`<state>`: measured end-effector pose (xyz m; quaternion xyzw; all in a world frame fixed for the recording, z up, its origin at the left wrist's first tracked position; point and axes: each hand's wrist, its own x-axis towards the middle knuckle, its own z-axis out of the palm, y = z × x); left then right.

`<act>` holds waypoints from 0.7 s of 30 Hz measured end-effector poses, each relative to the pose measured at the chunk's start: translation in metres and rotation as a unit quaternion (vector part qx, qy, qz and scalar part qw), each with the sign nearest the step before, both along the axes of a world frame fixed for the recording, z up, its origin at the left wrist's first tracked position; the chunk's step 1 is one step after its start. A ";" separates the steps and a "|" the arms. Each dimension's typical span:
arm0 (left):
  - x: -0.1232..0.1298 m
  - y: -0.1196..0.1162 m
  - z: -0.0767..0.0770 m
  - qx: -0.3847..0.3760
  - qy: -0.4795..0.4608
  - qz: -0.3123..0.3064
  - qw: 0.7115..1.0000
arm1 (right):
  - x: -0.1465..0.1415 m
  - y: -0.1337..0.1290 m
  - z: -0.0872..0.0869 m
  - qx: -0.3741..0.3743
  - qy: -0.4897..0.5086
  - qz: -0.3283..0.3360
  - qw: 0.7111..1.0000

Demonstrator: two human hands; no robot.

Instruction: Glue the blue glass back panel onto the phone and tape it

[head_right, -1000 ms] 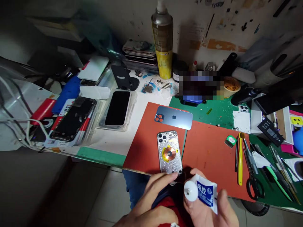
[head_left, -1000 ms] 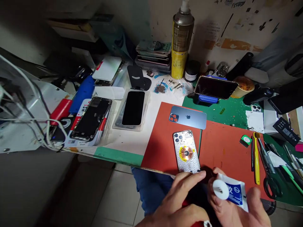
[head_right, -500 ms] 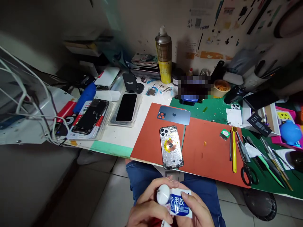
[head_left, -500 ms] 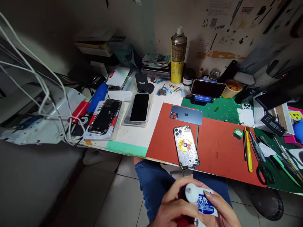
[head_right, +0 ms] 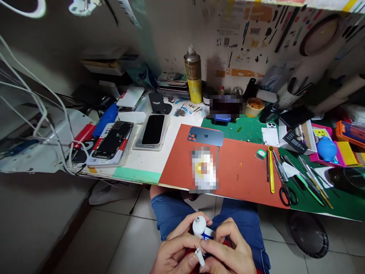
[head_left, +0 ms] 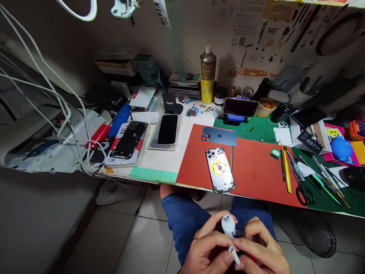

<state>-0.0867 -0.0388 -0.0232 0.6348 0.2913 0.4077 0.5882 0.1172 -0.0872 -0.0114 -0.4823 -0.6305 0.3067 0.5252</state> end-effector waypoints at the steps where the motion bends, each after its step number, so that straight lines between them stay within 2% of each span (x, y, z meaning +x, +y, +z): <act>1: 0.001 -0.002 -0.001 -0.017 -0.012 -0.002 1.000 | -0.002 0.000 0.001 0.000 -0.001 0.014 1.000; 5: 0.006 -0.007 0.000 -0.067 -0.052 -0.009 0.996 | -0.011 0.002 0.002 0.031 0.001 0.011 0.999; 9: 0.006 -0.012 0.000 -0.065 -0.045 -0.014 0.997 | -0.012 0.001 0.012 0.041 -0.021 -0.013 0.999; 13: 0.002 -0.015 -0.004 0.015 0.035 0.006 0.999 | -0.005 -0.005 0.020 0.001 0.019 -0.071 0.997; 17: -0.004 -0.013 -0.006 0.112 0.160 0.049 0.980 | 0.001 -0.008 0.016 -0.124 0.048 -0.174 0.976; 21: -0.005 -0.007 -0.003 0.227 0.195 0.048 0.953 | -0.005 -0.003 0.010 -0.214 0.134 -0.188 0.949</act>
